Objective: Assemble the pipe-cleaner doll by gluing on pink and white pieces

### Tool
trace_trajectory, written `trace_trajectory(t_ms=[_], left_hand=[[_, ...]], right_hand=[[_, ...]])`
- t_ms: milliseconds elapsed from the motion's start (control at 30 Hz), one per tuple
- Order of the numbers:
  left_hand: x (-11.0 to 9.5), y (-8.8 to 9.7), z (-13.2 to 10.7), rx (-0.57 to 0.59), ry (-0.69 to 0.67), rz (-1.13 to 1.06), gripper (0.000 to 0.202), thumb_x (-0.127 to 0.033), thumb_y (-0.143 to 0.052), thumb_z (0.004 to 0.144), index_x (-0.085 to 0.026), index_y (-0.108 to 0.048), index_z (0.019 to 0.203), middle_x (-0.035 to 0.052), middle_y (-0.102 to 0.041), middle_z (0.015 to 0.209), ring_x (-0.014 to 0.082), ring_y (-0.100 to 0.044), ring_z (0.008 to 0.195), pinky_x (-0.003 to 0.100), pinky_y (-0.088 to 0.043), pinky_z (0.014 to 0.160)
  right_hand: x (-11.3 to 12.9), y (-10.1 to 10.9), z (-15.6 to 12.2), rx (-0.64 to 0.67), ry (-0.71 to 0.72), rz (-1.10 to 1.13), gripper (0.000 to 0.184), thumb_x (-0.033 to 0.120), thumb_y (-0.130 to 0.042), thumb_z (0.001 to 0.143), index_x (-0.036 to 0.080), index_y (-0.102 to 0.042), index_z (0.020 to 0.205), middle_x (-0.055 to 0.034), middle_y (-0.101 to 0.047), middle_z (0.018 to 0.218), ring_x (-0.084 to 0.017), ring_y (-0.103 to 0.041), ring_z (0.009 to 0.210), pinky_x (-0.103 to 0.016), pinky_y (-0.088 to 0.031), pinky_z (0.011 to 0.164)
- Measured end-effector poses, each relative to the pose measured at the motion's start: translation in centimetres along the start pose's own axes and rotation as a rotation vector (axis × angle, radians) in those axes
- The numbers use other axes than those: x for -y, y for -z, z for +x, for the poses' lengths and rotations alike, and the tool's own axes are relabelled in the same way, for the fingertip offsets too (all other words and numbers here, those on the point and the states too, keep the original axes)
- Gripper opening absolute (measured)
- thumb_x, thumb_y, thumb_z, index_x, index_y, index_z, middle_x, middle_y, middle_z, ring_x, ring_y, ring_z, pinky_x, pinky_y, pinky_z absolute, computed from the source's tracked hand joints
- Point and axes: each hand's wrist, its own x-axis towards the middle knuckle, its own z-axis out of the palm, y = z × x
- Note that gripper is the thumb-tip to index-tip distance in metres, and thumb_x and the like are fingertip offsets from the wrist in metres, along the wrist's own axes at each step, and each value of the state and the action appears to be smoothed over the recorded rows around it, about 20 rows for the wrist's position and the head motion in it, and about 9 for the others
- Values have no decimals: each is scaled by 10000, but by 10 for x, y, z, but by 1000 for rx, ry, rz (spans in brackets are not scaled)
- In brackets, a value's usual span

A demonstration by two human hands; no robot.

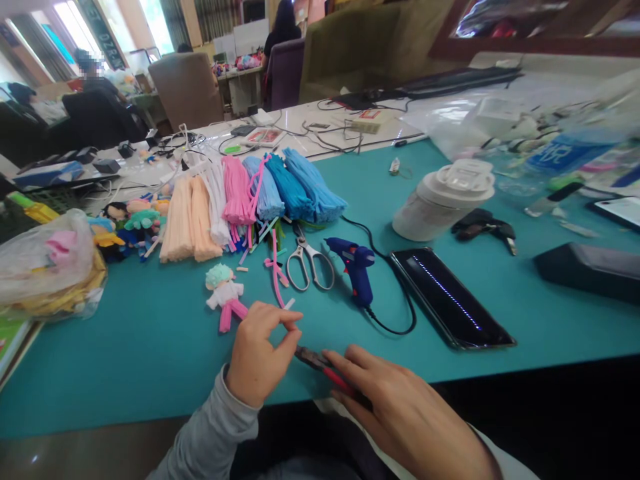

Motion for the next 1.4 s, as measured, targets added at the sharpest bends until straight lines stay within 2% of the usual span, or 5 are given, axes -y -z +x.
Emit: trace_trajectory(t_ms=[333,800,1033,1200,1400], left_hand=[[17,15,-1,-158,192,-49,145,-193,-643,729,-215,-723,847,13,-714,698,164,-624,686,304,-498,689],[15,4,-13,-26,206,-133,152,-169,-616,739,-205,-717,847,15,-722,713,153,-644,667,300,-538,691],[23,12,-14,-113,189,-63,151,-199,-620,735,-198,-716,852,19,-724,683,156,-653,636,296,-558,654],[33,41,-27,-210,176,86,136,-261,-622,766,-209,-716,848,15,-728,688,153,-665,635,278,-560,672],[49,122,-61,-261,239,424,228,-439,-619,757,-244,-715,827,-15,-734,641,165,-694,588,248,-569,626]], right_hand=[[-5,0,1,52,-13,-112,228,217,-549,851,221,-608,1071,-16,-620,784,-138,-607,571,-250,-409,480],[-8,-1,10,-61,32,-229,345,151,-573,749,161,-641,1087,-87,-623,831,-202,-598,670,-314,-481,574],[-7,10,1,-55,22,-304,350,168,-564,759,161,-618,1105,-81,-633,828,-237,-629,729,-363,-522,616],[-14,10,-5,-145,28,-395,291,163,-535,782,159,-626,1058,-72,-630,799,-231,-624,680,-372,-513,591],[-26,7,-1,-216,54,-334,237,221,-491,831,170,-628,1017,-61,-632,751,-220,-619,616,-372,-510,541]])
